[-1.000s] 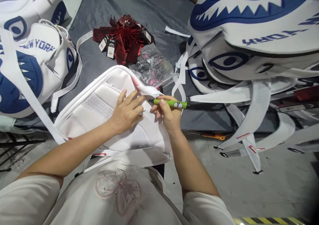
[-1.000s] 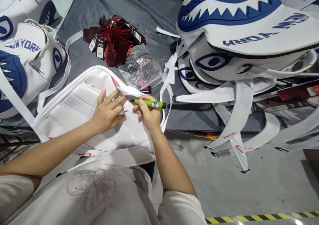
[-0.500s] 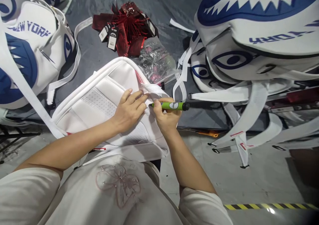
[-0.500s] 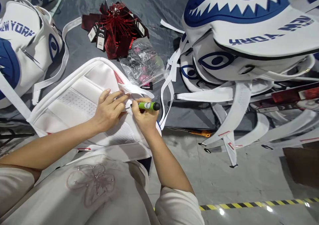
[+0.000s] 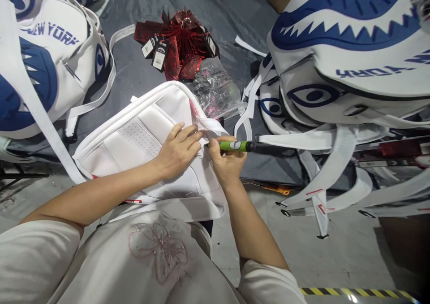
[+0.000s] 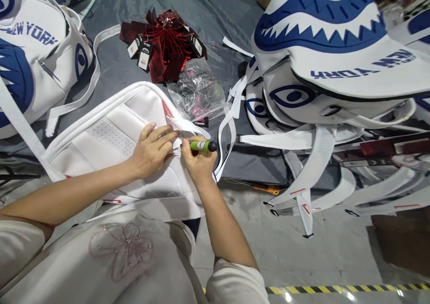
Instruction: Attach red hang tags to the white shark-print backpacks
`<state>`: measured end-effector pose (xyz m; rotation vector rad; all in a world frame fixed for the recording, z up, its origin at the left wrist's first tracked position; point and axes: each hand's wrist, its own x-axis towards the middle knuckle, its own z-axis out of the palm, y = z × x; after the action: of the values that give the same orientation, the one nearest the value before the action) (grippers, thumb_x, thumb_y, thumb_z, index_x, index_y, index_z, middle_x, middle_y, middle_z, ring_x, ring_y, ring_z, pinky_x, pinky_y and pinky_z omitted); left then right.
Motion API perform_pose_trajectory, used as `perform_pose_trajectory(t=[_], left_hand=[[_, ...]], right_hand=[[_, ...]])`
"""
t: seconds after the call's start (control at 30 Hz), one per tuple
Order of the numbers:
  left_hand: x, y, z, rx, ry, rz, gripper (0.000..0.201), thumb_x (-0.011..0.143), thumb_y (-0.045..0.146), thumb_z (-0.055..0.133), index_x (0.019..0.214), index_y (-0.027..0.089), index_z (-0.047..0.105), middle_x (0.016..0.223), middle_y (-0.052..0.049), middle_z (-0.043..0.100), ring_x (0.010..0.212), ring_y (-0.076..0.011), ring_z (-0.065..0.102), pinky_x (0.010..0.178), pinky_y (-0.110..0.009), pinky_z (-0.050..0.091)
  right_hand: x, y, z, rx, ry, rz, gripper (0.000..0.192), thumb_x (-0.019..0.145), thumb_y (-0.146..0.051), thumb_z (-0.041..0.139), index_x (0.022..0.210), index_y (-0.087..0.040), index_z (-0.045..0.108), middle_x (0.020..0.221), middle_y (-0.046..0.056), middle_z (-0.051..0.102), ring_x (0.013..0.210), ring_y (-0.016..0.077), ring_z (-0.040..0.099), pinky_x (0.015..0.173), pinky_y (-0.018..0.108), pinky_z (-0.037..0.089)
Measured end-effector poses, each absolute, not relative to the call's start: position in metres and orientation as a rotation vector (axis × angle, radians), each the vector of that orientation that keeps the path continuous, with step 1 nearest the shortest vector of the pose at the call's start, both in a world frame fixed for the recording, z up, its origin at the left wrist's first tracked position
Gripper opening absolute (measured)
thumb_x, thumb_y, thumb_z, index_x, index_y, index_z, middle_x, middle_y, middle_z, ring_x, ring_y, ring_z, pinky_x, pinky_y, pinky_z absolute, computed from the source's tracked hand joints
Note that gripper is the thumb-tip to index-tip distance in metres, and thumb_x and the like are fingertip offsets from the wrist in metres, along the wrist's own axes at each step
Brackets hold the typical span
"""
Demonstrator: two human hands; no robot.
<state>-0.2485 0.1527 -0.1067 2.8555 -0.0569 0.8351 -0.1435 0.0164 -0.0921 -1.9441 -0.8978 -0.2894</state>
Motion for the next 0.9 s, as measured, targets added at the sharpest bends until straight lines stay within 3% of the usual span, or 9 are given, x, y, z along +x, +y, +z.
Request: perform_pose_trajectory(t=[0.53, 0.9], left_hand=[[-0.247, 0.1528, -0.109, 2.92, -0.076, 0.98, 0.02, 0.099, 0.025, 0.048, 0.098, 0.018, 0.067, 0.134, -0.004, 0.066, 0.13, -0.0224, 0.055, 0.119, -0.046, 0.036], [-0.2473, 0.1536, -0.1087, 2.837, -0.061, 0.827, 0.016, 0.097, 0.024, 0.051, 0.102, 0.019, 0.066, 0.137, -0.006, 0.064, 0.135, -0.0231, 0.051, 0.122, -0.048, 0.031]], right_hand=[[-0.1413, 0.0177, -0.0901, -1.96, -0.887, -0.281, 0.021, 0.09, -0.037, 0.06, 0.076, -0.021, 0.058, 0.063, -0.001, 0.061, 0.05, 0.0132, 0.053, 0.052, 0.028, 0.045], [-0.1424, 0.0203, -0.0885, -1.988, -0.873, -0.264, 0.024, 0.09, -0.04, 0.058, 0.074, -0.022, 0.056, 0.061, 0.0, 0.06, 0.049, 0.0138, 0.052, 0.052, 0.029, 0.047]])
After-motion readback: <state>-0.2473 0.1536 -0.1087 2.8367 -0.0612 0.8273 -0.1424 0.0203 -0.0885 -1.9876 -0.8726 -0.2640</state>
